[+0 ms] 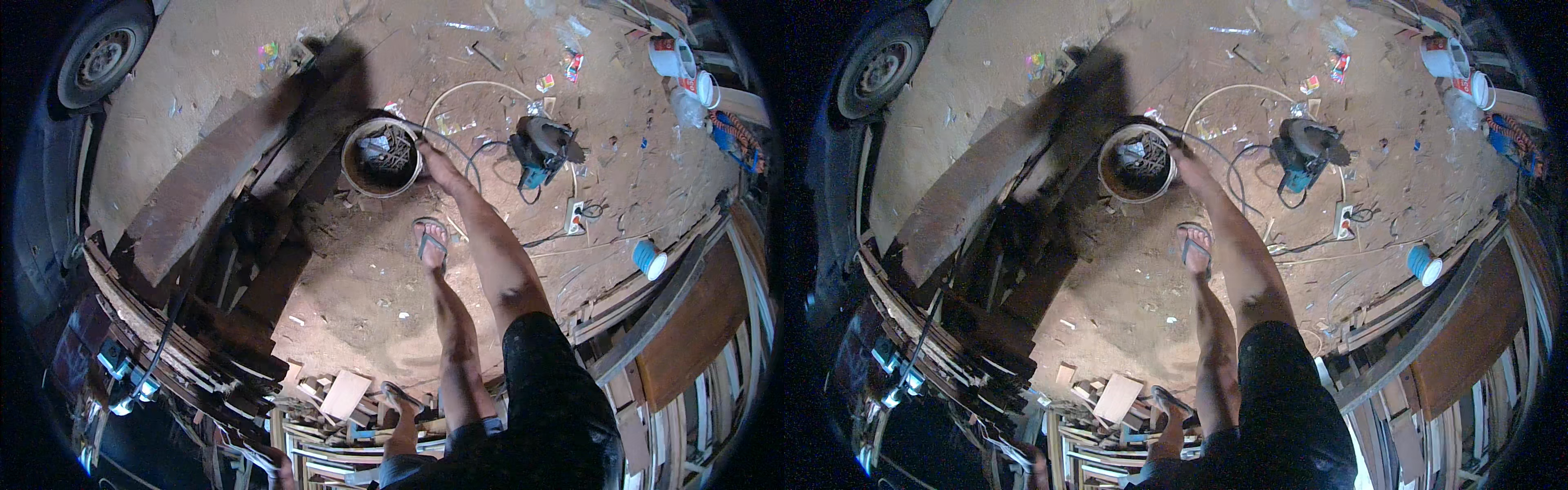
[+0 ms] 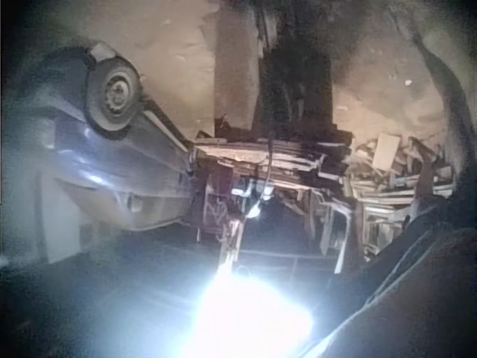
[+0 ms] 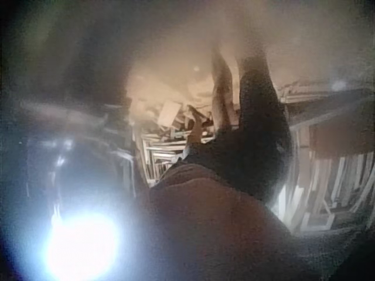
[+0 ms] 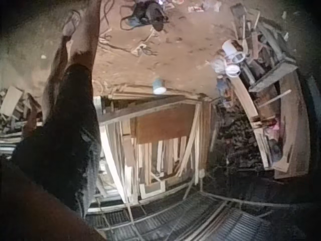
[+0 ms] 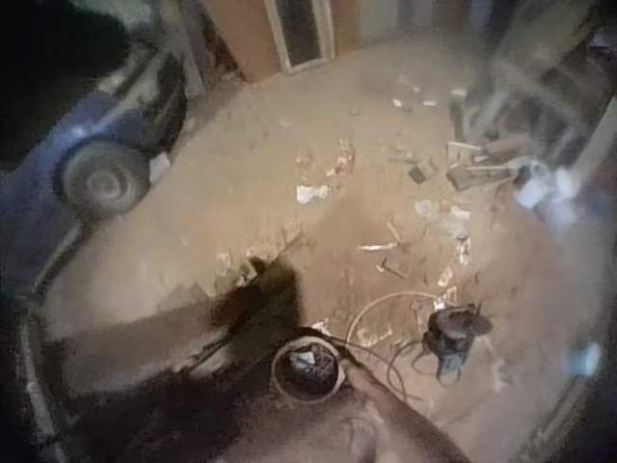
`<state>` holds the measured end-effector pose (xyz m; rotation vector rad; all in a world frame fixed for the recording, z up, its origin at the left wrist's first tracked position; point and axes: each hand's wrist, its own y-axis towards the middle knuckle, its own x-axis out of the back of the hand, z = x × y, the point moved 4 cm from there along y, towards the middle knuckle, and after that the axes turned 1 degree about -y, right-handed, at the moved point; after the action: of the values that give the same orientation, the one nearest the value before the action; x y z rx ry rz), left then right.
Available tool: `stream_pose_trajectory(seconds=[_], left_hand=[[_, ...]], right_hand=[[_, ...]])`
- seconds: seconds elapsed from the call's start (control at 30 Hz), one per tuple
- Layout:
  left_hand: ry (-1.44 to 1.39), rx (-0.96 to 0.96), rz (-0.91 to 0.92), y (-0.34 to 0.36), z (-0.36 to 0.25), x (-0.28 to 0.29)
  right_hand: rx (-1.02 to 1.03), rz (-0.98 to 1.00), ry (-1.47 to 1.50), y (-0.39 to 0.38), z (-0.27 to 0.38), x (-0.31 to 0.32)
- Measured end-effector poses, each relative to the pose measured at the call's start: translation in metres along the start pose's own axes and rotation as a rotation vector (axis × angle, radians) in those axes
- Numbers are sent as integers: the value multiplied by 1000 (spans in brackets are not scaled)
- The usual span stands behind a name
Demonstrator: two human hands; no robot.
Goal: The person uses a circular saw to cut a piece of wood on a workbench. They first position the wood and a metal guide, then operate the saw to make a cut along the guide. The person handles the wood and the saw with both hands during the process.
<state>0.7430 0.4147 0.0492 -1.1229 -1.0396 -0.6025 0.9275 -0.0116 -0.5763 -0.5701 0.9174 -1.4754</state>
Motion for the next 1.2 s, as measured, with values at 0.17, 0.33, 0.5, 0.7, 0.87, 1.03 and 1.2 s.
stream_pose_trajectory(seconds=[0.17, 0.33, 0.5, 0.7, 0.87, 1.03, 1.2], left_hand=[[-46, -18, -29, 7, 5, -8], [-65, -25, -56, 12, 6, -13], [-73, 18, -47, 6, 13, -20], [-58, 52, -43, 12, 5, -26], [-13, 11, -6, 48, -11, -25], [5, 50, -11, 52, -18, -29], [19, 41, -12, 63, -23, -24]], right_hand=[[284, -84, -58, -3, -9, -23], [96, -374, -524, -29, 23, -21], [-82, -456, 246, -93, 101, 11], [97, -577, 279, -32, 150, 63], [292, -817, 543, 91, 138, 140], [253, -826, 215, 95, 124, 133], [-64, -691, -1203, 29, 45, 177]])
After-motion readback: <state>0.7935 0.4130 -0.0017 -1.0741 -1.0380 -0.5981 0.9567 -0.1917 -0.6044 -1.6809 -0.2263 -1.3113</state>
